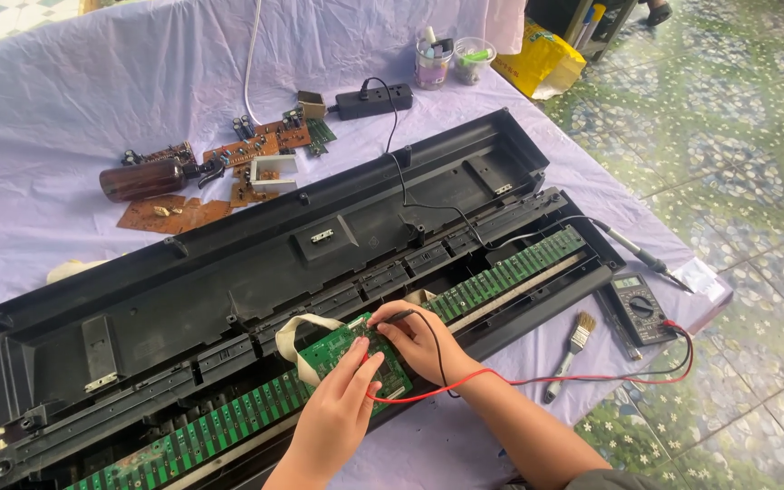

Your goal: Testing the internal circuit board of an electronic keyboard using a digital multimeter to check for faults.

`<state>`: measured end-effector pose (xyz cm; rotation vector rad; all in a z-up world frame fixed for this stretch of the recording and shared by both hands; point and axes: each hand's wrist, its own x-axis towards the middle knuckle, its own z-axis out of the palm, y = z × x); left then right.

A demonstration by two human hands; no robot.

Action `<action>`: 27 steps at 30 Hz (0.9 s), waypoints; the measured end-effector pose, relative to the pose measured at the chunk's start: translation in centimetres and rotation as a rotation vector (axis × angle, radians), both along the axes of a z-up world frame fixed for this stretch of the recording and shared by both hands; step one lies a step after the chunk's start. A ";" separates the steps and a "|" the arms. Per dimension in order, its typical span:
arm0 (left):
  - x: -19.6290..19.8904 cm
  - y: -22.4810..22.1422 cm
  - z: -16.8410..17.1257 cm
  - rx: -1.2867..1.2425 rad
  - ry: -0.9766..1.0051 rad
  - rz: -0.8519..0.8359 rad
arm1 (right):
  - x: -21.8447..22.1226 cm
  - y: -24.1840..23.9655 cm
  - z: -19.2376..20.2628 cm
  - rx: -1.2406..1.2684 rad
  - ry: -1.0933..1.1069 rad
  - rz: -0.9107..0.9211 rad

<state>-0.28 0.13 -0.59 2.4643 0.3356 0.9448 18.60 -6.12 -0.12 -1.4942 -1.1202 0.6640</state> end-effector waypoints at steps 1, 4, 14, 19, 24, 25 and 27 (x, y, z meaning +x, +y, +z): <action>0.0 0.0 0.1 -0.003 0.002 -0.002 | 0.0 0.0 0.0 -0.003 0.002 -0.002; -0.1 -0.1 0.5 0.010 -0.002 -0.031 | -0.1 -0.1 0.0 -0.008 0.013 0.000; 0.1 -0.2 1.3 0.054 -0.015 -0.057 | 0.0 -0.2 -0.5 0.043 -0.003 0.024; -0.1 -0.3 2.3 0.017 -0.011 -0.074 | 0.0 -0.2 -0.8 0.057 0.019 0.041; -0.4 0.0 2.4 -0.005 -0.051 -0.147 | 0.3 0.0 -1.2 0.097 0.114 0.043; -0.5 0.1 2.1 -0.008 -0.053 -0.143 | 0.2 -0.1 -1.1 0.093 0.113 0.047; -0.7 0.3 1.6 -0.019 -0.051 -0.165 | 0.1 -0.1 -0.8 0.092 0.113 0.055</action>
